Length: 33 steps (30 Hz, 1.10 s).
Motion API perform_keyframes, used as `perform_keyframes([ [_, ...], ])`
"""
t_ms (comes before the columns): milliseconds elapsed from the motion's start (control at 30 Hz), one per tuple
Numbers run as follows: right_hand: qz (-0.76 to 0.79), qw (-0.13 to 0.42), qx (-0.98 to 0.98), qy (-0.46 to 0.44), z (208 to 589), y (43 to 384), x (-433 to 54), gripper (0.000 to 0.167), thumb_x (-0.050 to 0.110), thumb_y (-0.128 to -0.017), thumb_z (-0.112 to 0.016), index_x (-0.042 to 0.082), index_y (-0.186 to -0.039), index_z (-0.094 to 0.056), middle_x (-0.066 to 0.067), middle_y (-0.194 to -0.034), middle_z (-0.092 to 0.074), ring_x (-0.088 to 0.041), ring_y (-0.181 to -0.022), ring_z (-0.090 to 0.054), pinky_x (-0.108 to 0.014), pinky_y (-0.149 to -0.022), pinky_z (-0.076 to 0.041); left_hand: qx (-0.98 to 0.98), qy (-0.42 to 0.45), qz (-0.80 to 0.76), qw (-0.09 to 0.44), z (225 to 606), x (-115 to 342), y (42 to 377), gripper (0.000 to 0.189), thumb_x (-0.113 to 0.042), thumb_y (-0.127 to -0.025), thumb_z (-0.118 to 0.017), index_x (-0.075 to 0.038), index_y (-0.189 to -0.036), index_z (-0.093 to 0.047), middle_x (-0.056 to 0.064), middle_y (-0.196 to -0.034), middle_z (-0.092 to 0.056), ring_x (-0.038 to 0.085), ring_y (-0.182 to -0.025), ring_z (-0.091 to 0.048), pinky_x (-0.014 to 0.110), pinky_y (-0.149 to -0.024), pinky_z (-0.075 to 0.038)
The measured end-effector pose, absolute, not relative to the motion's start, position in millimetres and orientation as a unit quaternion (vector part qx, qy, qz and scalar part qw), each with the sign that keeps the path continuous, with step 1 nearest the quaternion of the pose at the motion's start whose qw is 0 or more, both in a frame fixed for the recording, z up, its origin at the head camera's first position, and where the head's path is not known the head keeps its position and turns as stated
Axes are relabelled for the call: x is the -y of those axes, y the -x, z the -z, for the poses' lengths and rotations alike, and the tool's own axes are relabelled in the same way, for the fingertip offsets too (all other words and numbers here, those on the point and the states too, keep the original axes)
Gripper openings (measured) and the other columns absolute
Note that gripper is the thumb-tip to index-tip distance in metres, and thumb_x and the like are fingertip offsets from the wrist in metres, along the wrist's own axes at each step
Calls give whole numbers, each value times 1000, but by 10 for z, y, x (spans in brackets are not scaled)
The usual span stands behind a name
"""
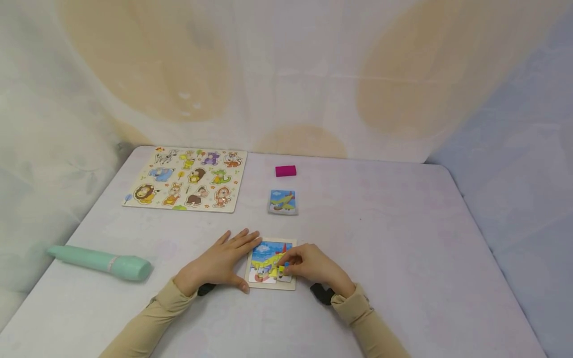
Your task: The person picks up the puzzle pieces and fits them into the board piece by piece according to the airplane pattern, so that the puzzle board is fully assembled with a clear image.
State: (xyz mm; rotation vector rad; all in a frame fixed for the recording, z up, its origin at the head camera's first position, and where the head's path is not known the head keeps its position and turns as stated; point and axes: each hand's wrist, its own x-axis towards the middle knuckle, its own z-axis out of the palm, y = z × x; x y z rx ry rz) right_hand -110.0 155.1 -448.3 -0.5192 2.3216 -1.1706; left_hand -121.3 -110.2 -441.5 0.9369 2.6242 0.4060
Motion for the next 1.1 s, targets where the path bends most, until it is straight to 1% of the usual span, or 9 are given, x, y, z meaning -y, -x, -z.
perform_keyframes([
  [100,404,221,-866,193,4460,1064,-1490,15,12,-86,-71,12,-100,-76,4,-78,-60,-9,-68,-45,-16,-57,-36,-919,-329,-142,163,4412,1099,1217,111,-55,-63,-83,-12,-151,-33,6,-160,-28,32,-150,-19,62,-118,-14],
  [233,391,198,-877,198,4448,1042,-1439,15,8,-83,-75,11,-98,-75,0,-85,-55,-12,-73,-46,-18,-59,-38,-919,-330,-143,164,4409,1098,1218,111,-56,-63,-83,-12,-151,-33,6,-160,-28,32,-150,-19,62,-118,-15],
  [467,382,175,-893,164,4478,1065,-1402,38,11,-73,-84,9,-105,-63,-1,-82,-50,-14,-77,-45,-21,-62,-37,-919,-328,-143,163,4411,1122,1222,111,-55,-63,-84,-11,-151,-34,7,-160,-28,33,-150,-19,63,-118,-14],
  [600,389,181,-886,176,4509,1092,-1434,39,15,-75,-83,9,-108,-62,0,-82,-50,-13,-76,-46,-20,-62,-38,-921,-324,-144,163,4408,1130,1221,111,-55,-63,-84,-12,-151,-34,6,-160,-28,32,-150,-19,63,-118,-14],
  [733,411,197,-867,201,4530,1115,-1547,37,18,-83,-77,9,-115,-62,0,-86,-53,-11,-71,-46,-19,-60,-39,-920,-322,-149,165,4418,1118,1214,112,-54,-63,-84,-11,-152,-32,6,-160,-28,32,-150,-19,62,-118,-13],
  [833,421,222,-855,206,4510,1125,-1653,40,24,-89,-71,10,-124,-60,0,-92,-55,-9,-72,-48,-18,-62,-41,-922,-317,-146,167,4431,1106,1208,114,-54,-62,-84,-11,-153,-30,6,-161,-27,31,-150,-18,61,-119,-13],
  [933,405,234,-860,202,4448,1117,-1762,48,30,-91,-68,10,-133,-55,-3,-105,-60,-12,-81,-54,-20,-69,-47,-925,-313,-140,164,4437,1101,1201,117,-55,-60,-85,-12,-153,-29,5,-161,-27,29,-151,-19,60,-119,-14],
  [1033,379,207,-883,184,4367,1093,-1875,57,33,-90,-68,10,-139,-50,-9,-123,-61,-21,-99,-60,-34,-82,-53,-926,-313,-136,163,4436,1100,1192,117,-56,-60,-85,-12,-153,-29,5,-161,-27,28,-151,-19,60,-119,-14],
  [1100,348,158,-907,178,4339,1082,-1949,63,35,-90,-68,8,-142,-46,-14,-136,-56,-32,-114,-58,-47,-95,-50,-925,-317,-135,160,4434,1103,1184,117,-56,-60,-85,-11,-153,-30,6,-160,-28,29,-150,-20,61,-118,-15],
])
